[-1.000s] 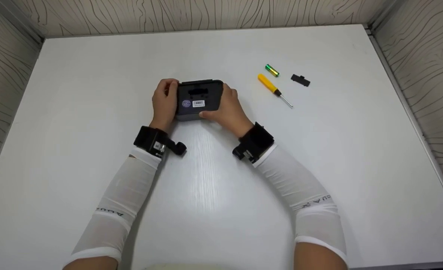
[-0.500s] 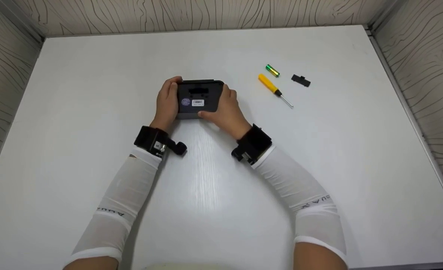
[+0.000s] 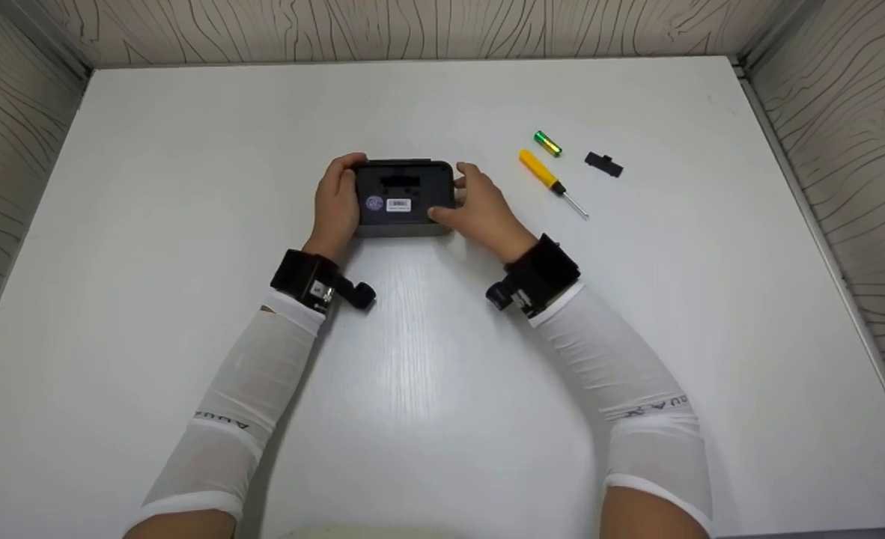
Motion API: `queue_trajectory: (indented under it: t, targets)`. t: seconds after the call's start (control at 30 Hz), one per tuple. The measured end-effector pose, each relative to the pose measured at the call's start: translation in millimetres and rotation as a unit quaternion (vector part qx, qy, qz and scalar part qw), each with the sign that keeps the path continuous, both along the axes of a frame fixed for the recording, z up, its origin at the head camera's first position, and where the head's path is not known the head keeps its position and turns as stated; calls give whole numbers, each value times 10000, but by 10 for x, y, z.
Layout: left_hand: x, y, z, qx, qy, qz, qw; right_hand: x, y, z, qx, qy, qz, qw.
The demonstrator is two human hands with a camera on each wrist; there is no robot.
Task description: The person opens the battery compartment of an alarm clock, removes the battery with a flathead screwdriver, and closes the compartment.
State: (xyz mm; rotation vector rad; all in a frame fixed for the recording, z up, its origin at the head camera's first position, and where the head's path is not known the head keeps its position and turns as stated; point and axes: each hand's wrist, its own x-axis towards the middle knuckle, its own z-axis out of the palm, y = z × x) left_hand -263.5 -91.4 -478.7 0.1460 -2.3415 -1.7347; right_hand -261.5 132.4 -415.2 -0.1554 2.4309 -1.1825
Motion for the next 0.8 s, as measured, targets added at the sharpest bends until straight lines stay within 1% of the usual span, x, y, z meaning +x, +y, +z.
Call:
queue_trajectory:
  t: [0.07, 0.17, 0.27, 0.37, 0.43, 0.6, 0.67, 0.8]
  targets:
    - [0, 7, 3, 20, -16, 15, 10000, -17, 75, 51, -31, 64, 2, 10000]
    - [1, 13, 10, 35, -22, 12, 10000, -54, 214, 121, 51, 387, 39, 9992]
    - [-3, 19, 13, 24, -13, 15, 10000, -119, 373, 191, 271, 767, 4, 9967]
    - [-6, 30, 6, 29, -19, 52, 10000, -209, 548, 254, 565, 997, -114, 9933]
    - [-4, 36, -1, 5, -33, 75, 10000, -275, 663, 288, 744, 1048, -236, 9914]
    - [6, 56, -5, -38, -42, 104, 9999, -435, 939, 336, 1099, 958, -502, 9881]
    - [12, 62, -7, -43, -34, 105, 9999, -492, 1045, 336, 1213, 933, -580, 9865]
    - [8, 70, -19, -31, 61, 81, 9999, -597, 1240, 295, 1542, 1022, -622, 9808]
